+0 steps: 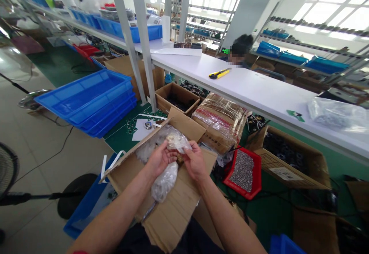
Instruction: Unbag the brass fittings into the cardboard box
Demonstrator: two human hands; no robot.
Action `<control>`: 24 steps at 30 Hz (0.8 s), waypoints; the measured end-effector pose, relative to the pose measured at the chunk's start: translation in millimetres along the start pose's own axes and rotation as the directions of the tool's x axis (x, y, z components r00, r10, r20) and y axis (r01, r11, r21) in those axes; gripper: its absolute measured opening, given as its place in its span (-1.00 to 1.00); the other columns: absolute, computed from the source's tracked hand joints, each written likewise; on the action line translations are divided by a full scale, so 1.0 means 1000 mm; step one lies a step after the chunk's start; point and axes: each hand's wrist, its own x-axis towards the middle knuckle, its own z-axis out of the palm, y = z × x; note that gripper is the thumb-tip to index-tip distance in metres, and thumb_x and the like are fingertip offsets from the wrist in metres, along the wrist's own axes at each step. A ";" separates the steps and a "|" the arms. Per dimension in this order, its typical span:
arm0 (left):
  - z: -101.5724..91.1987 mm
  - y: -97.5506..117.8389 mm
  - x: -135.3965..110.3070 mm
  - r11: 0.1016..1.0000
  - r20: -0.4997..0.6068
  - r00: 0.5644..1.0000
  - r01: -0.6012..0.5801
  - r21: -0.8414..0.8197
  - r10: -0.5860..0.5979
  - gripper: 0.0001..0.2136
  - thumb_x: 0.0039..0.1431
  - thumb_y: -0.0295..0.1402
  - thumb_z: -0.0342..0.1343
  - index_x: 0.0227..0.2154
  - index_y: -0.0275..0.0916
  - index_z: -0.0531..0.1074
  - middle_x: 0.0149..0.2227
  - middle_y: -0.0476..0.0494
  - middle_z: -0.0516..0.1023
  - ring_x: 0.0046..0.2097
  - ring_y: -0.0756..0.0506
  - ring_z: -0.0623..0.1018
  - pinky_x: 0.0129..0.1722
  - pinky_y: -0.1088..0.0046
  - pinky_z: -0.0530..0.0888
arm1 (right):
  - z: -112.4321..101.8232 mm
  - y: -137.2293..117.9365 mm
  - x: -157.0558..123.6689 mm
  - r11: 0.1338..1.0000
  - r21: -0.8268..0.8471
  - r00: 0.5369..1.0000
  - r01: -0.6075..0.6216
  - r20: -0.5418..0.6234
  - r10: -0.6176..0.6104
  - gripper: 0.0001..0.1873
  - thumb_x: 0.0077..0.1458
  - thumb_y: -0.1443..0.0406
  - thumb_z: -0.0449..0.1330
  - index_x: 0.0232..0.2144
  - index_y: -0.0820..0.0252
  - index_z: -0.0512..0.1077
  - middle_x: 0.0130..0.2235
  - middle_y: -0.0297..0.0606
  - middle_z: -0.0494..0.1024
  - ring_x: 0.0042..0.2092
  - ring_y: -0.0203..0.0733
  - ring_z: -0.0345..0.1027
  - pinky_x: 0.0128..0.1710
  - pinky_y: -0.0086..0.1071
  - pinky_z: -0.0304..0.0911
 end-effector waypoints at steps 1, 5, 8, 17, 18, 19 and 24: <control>-0.002 0.002 0.000 0.999 -0.022 0.999 -0.029 -0.030 0.029 -0.70 0.22 -0.14 0.04 -0.23 -0.31 0.42 -0.38 -0.14 0.57 -0.41 -0.04 0.56 -0.43 0.45 0.51 | -0.007 0.003 -0.004 1.000 -0.015 1.000 -0.010 0.016 0.010 -0.74 -0.10 0.22 0.31 -0.42 0.13 0.28 -0.41 -0.40 0.38 -0.38 -0.33 0.26 -0.31 -0.44 0.24; -0.009 0.005 0.005 0.999 -0.054 0.997 -0.048 -0.016 0.047 -0.73 0.15 -0.18 0.14 -0.22 -0.29 0.42 -0.34 -0.10 0.58 -0.43 -0.02 0.54 -0.50 0.48 0.49 | -0.034 0.007 -0.016 0.986 -0.165 0.995 -0.035 0.082 0.049 -0.77 -0.05 0.18 0.28 -0.42 0.15 0.32 -0.43 -0.39 0.38 -0.38 -0.31 0.23 -0.32 -0.44 0.18; -0.012 0.003 0.012 0.994 -0.055 0.995 -0.083 0.068 0.086 -0.76 0.00 -0.33 0.26 -0.29 -0.35 0.44 -0.36 -0.12 0.56 -0.41 -0.01 0.53 -0.42 0.47 0.49 | -0.044 0.001 -0.020 0.926 -0.377 0.972 -0.024 0.206 0.109 -0.77 -0.04 0.16 0.29 -0.42 0.17 0.37 -0.41 -0.36 0.42 -0.35 -0.28 0.27 -0.26 -0.41 0.20; -0.007 0.003 0.022 0.436 0.090 0.853 -0.350 0.829 0.514 -0.86 0.04 -0.36 0.15 -0.34 -0.26 0.53 -0.38 -0.08 0.56 -0.34 -0.05 0.50 -0.29 0.45 0.39 | -0.041 -0.011 0.030 0.848 -0.529 0.991 0.026 0.124 0.046 -0.22 -0.10 0.13 0.32 0.17 0.13 0.21 0.05 -0.11 0.43 0.00 -0.11 0.35 0.07 -0.15 0.20; -0.004 0.003 0.021 0.355 0.151 0.837 -0.377 0.855 0.526 -0.86 0.06 -0.35 0.13 -0.33 -0.24 0.53 -0.33 -0.09 0.58 -0.28 -0.07 0.51 -0.22 0.42 0.39 | -0.039 -0.008 0.038 0.816 -0.576 0.991 0.045 0.131 0.037 -0.33 -0.07 0.12 0.30 0.10 0.15 0.31 -0.03 -0.15 0.49 -0.06 -0.12 0.38 0.04 -0.17 0.22; -0.002 0.003 0.019 0.282 0.210 0.818 -0.408 0.869 0.536 -0.85 0.09 -0.34 0.11 -0.32 -0.22 0.54 -0.29 -0.11 0.58 -0.22 -0.09 0.52 -0.16 0.39 0.39 | -0.037 -0.006 0.044 0.776 -0.626 0.988 0.080 0.153 0.021 -0.48 -0.03 0.11 0.27 -0.01 0.16 0.42 -0.12 -0.20 0.54 -0.12 -0.13 0.39 0.01 -0.18 0.23; 0.002 0.015 0.011 0.026 0.424 0.656 -0.560 0.828 0.625 -0.80 0.20 -0.33 0.03 -0.22 -0.20 0.53 -0.09 -0.17 0.54 -0.02 -0.11 0.48 0.07 0.32 0.35 | -0.031 -0.013 0.051 0.645 -0.705 0.955 0.294 0.189 -0.228 -0.73 0.13 0.13 0.12 -0.35 0.13 0.55 -0.26 -0.23 0.57 -0.16 -0.14 0.38 -0.04 -0.26 0.22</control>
